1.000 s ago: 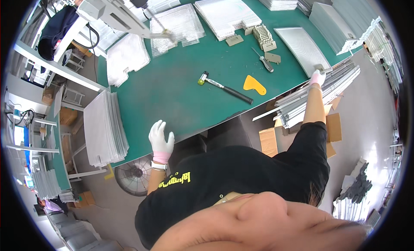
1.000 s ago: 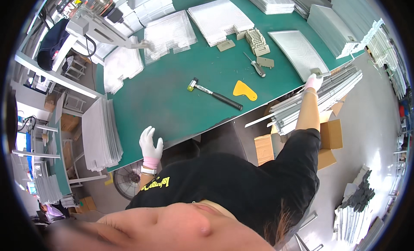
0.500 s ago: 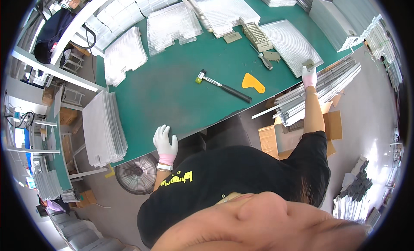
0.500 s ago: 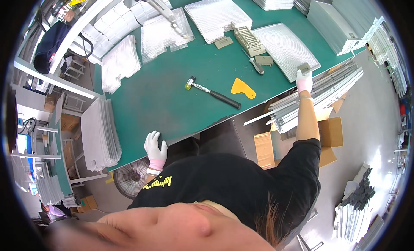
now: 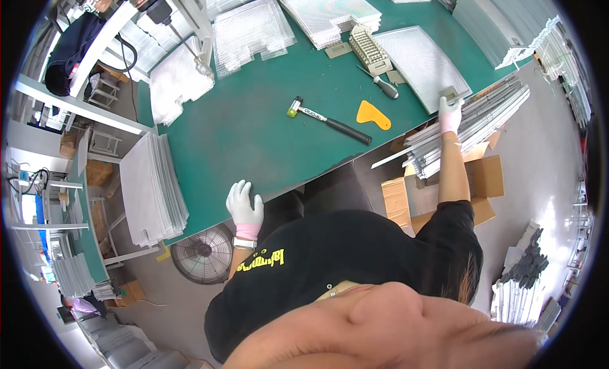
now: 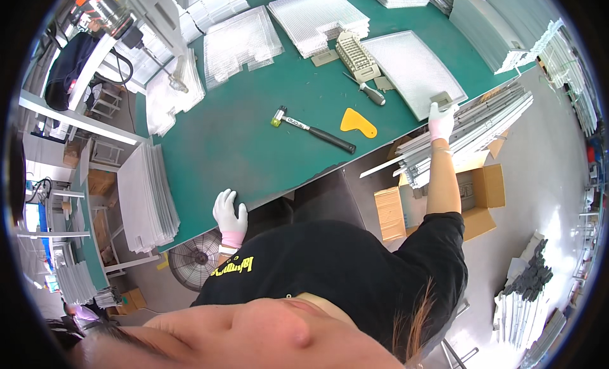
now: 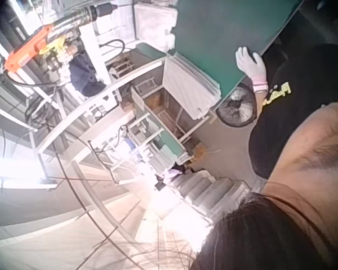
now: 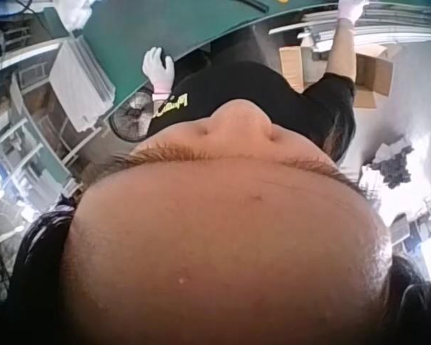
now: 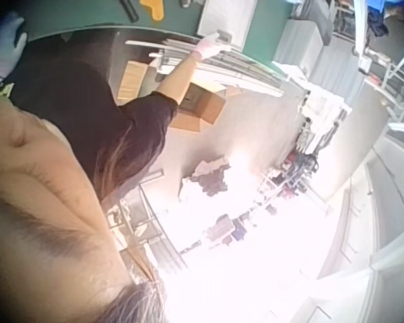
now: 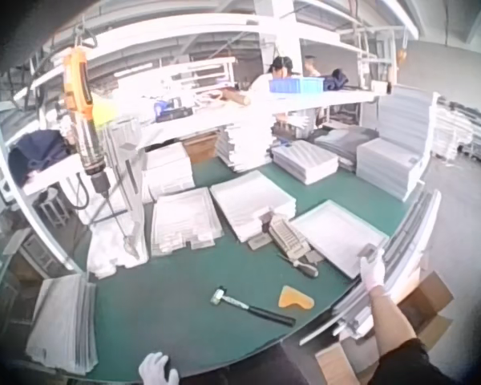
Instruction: The person assembles air filters by placing a mesh sheet on a workbench, inserting a cardboard spacer, and fitting two metal frame rails. They then use a hammer to tap the frame into place and a power drill to secure the assembly. The process is repeated for multiple units.
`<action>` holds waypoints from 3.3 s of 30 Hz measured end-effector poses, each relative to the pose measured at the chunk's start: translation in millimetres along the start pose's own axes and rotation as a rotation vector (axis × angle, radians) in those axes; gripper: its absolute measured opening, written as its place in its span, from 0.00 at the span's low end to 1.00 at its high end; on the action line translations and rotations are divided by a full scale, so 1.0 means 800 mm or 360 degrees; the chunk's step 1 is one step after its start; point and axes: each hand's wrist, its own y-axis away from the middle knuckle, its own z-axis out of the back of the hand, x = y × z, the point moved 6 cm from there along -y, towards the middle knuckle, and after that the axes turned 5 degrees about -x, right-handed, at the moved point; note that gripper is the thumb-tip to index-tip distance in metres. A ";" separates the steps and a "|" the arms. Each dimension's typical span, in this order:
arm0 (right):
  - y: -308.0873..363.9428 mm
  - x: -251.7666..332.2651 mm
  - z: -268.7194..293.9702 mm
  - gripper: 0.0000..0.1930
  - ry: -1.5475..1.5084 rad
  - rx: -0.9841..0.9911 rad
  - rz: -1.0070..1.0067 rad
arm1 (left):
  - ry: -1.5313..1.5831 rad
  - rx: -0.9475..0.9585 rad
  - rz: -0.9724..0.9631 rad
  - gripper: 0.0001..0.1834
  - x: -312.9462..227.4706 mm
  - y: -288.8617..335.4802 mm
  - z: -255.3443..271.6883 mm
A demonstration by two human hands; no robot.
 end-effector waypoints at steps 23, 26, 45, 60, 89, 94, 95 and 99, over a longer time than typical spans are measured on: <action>0.046 0.296 -0.104 0.22 0.1403 0.1358 0.2023 | -0.0166 -0.0177 -0.0082 0.21 -0.008 0.001 -0.001; 0.044 0.304 -0.090 0.25 0.1099 0.1540 0.1812 | -0.0192 -0.0219 -0.0103 0.21 -0.012 0.001 -0.002; 0.050 0.131 0.042 0.31 0.0796 0.0228 0.0832 | -0.0211 -0.0216 -0.0056 0.20 -0.015 0.002 0.000; 0.089 0.053 0.001 0.23 0.0236 0.0294 0.0970 | -0.0133 -0.0184 -0.0087 0.21 -0.015 -0.003 0.001; 0.301 0.328 0.013 0.20 -0.0379 0.0887 0.1654 | -0.0848 0.0400 0.1560 0.57 0.275 -0.003 0.292; 0.286 0.306 0.006 0.20 -0.0318 0.0729 0.1609 | -0.1052 0.0465 0.1395 0.43 0.273 -0.011 0.313; 0.287 0.305 0.007 0.20 -0.0281 0.0727 0.1604 | -0.1099 0.0483 0.1397 0.42 0.264 -0.018 0.319; 0.289 0.305 0.005 0.21 -0.0228 0.0785 0.1603 | -0.1349 0.0355 0.1290 0.39 0.234 -0.040 0.350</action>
